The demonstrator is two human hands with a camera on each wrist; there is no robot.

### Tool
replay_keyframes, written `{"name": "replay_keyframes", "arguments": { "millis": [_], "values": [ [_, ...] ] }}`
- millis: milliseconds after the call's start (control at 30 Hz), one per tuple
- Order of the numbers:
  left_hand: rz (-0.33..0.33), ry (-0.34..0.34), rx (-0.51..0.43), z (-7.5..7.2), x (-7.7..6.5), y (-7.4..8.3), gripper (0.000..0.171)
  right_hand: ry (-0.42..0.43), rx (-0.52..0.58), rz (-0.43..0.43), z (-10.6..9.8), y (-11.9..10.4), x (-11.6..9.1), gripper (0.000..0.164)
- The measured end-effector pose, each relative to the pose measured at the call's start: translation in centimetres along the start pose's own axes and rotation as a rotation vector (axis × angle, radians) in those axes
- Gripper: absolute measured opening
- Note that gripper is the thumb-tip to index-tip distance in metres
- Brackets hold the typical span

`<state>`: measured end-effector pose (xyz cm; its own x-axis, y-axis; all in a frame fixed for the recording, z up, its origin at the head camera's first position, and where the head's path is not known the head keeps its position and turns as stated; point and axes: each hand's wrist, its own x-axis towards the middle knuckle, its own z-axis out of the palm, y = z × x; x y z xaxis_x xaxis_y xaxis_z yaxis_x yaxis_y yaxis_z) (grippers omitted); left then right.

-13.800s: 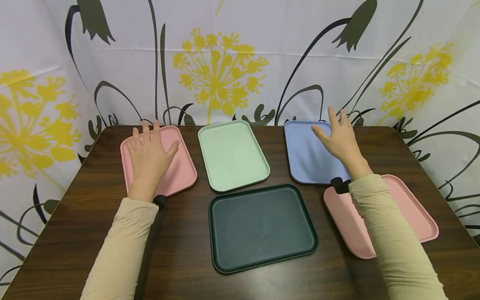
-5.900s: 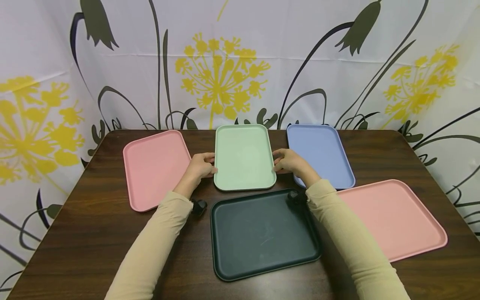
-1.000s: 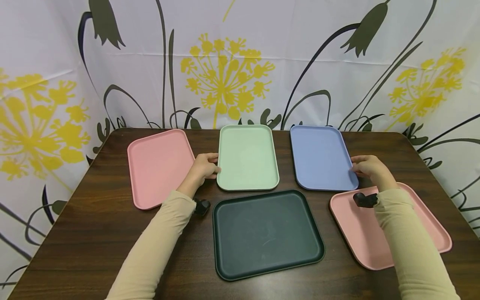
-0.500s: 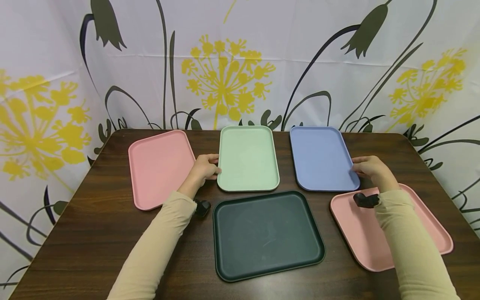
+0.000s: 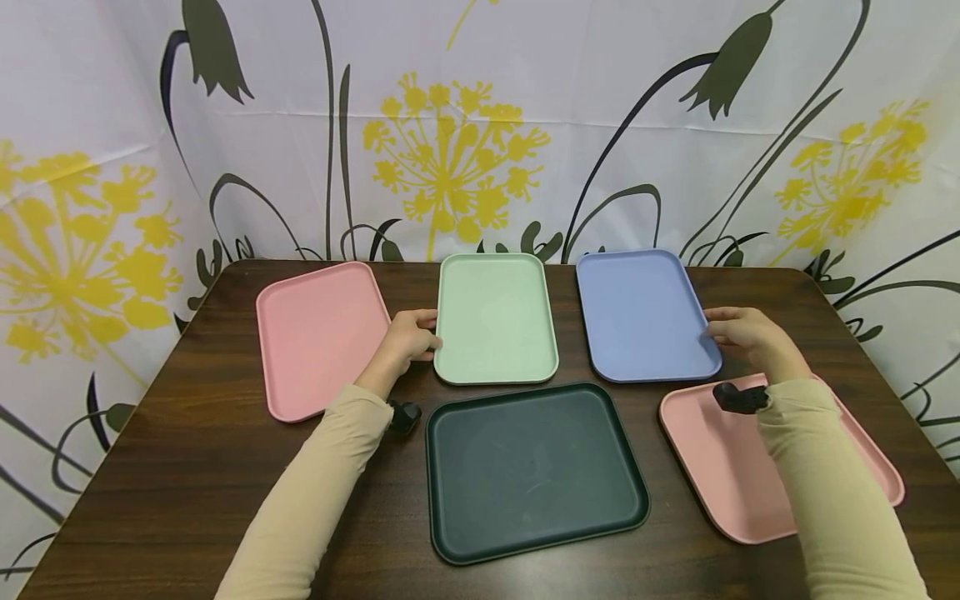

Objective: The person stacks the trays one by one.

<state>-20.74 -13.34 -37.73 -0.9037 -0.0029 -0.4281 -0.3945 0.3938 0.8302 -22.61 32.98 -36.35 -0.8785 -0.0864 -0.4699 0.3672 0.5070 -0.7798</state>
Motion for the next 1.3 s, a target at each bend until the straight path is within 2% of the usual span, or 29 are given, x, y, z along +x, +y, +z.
{"name": "replay_keyframes", "arguments": {
  "millis": [267, 400, 500, 700, 867, 1300],
  "values": [
    [0.001, -0.005, 0.003, -0.1, 0.2, 0.0, 0.062, -0.046, 0.031, -0.005, -0.5, -0.7, -0.4, 0.066],
    [0.003, -0.009, 0.002, -0.1, 0.2, 0.0, 0.063, -0.082, 0.086, -0.022, -0.7, -0.9, -0.3, 0.067],
    [0.002, -0.008, -0.002, -0.1, 0.1, 0.0, 0.063, -0.101, 0.153, -0.04, -0.7, -1.0, -0.1, 0.061],
    [0.0, -0.006, -0.009, -0.1, 0.1, -0.1, 0.063, -0.145, 0.318, -0.079, -0.5, -1.6, 0.0, 0.039],
    [0.001, -0.009, -0.009, -0.1, 0.1, -0.1, 0.062, -0.145, 0.437, -0.087, -0.2, -2.5, -0.7, 0.025],
    [-0.011, -0.005, -0.012, 0.0, 0.0, 0.0, 0.062, -0.137, 0.537, -0.118, -0.1, -3.4, -1.5, 0.033]
  ]
}}
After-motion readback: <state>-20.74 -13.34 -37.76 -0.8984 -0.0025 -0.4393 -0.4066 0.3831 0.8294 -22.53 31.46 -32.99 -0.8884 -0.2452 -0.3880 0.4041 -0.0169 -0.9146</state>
